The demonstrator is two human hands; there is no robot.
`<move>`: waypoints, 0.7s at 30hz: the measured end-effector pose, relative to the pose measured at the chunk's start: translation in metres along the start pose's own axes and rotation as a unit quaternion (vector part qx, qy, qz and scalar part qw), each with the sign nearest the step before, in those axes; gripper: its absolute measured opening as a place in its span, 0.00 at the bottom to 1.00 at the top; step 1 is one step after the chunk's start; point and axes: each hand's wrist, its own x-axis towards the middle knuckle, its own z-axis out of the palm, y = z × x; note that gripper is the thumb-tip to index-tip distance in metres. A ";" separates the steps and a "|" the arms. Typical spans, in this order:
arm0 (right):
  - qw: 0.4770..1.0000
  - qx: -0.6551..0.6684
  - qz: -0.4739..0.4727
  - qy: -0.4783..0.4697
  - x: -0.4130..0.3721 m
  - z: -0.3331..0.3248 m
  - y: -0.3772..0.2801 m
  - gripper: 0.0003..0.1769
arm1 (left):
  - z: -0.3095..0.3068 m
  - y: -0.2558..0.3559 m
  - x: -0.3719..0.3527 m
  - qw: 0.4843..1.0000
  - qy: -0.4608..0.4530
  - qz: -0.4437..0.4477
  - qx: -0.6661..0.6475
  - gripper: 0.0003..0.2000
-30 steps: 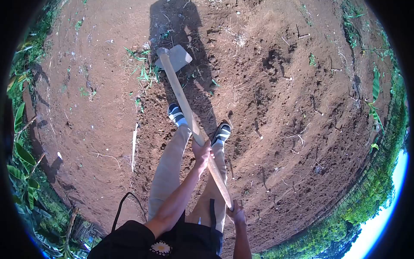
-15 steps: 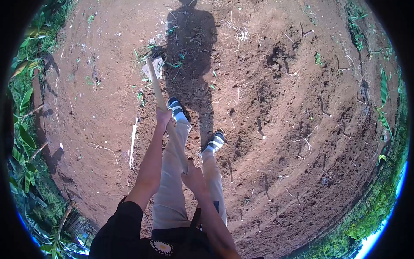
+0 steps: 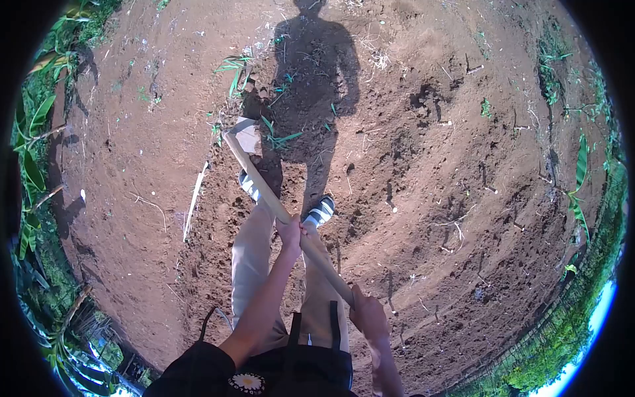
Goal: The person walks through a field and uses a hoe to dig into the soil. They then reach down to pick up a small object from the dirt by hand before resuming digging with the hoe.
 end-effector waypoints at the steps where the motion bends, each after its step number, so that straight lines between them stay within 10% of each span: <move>1: 1.000 -0.007 -0.005 -0.001 -0.011 0.005 0.011 0.18 | 0.001 -0.015 -0.015 0.999 0.014 0.022 0.033 0.21; 9: 0.998 -0.018 0.041 -0.050 -0.026 0.086 0.081 0.16 | -0.026 -0.080 -0.024 1.000 0.002 -0.003 0.026 0.28; 21: 0.996 0.082 -0.032 0.021 0.022 0.080 -0.008 0.17 | -0.033 0.041 -0.007 0.995 0.032 0.088 0.017 0.23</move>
